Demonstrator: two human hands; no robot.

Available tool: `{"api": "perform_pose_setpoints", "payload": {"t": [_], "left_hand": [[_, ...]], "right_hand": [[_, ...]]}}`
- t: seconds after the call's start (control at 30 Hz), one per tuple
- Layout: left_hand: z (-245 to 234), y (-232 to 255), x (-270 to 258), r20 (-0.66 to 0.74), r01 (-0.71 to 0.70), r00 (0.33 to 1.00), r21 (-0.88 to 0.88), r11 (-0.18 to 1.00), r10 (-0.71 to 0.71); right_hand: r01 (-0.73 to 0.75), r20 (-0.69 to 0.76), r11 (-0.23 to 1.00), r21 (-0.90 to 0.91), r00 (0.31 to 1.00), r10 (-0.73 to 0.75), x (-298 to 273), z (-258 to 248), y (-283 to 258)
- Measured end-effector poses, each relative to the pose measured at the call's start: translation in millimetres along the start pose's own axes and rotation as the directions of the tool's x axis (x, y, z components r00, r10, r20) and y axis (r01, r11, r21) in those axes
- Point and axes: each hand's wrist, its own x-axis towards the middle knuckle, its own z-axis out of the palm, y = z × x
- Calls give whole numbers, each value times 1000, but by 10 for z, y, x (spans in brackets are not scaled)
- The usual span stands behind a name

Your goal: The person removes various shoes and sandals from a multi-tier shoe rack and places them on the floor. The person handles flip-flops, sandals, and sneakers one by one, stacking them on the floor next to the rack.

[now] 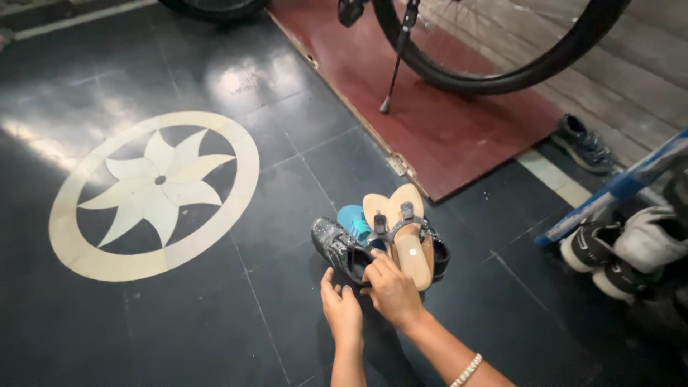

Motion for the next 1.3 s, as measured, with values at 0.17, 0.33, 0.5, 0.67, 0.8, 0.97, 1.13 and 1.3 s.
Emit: {"api": "perform_pose_setpoints", "payload": {"t": [0.17, 0.33, 0.5, 0.67, 0.8, 0.97, 1.13, 1.3], "left_hand": [[40, -301, 159, 57, -21, 998, 30, 999, 19], [127, -518, 224, 73, -69, 996, 130, 989, 60], [157, -660, 237, 61, -41, 998, 225, 974, 28], [199, -629, 215, 65, -204, 979, 289, 935, 194], [325, -341, 77, 92, -389, 920, 339, 857, 381], [643, 274, -433, 198, -488, 868, 173, 855, 456], [1058, 819, -1401, 356, -651, 712, 11, 759, 605], [1598, 1491, -2491, 502, -839, 432, -81, 538, 749]], "right_hand": [[-32, 80, 998, -46, 996, 35, -91, 507, 242], [18, 7, 996, -83, 1000, -18, -165, 750, 442], [39, 80, 996, -75, 996, -33, -197, 885, 494], [86, 133, 989, -124, 989, -69, -136, 730, 419], [225, 56, 967, -119, 974, -220, 27, 207, 388], [418, 87, 825, -381, 904, -418, 163, -942, 548], [416, 166, 763, -495, 907, -387, -233, -2463, 665], [173, -51, 799, -576, 968, -246, -849, -3892, 634]]}}
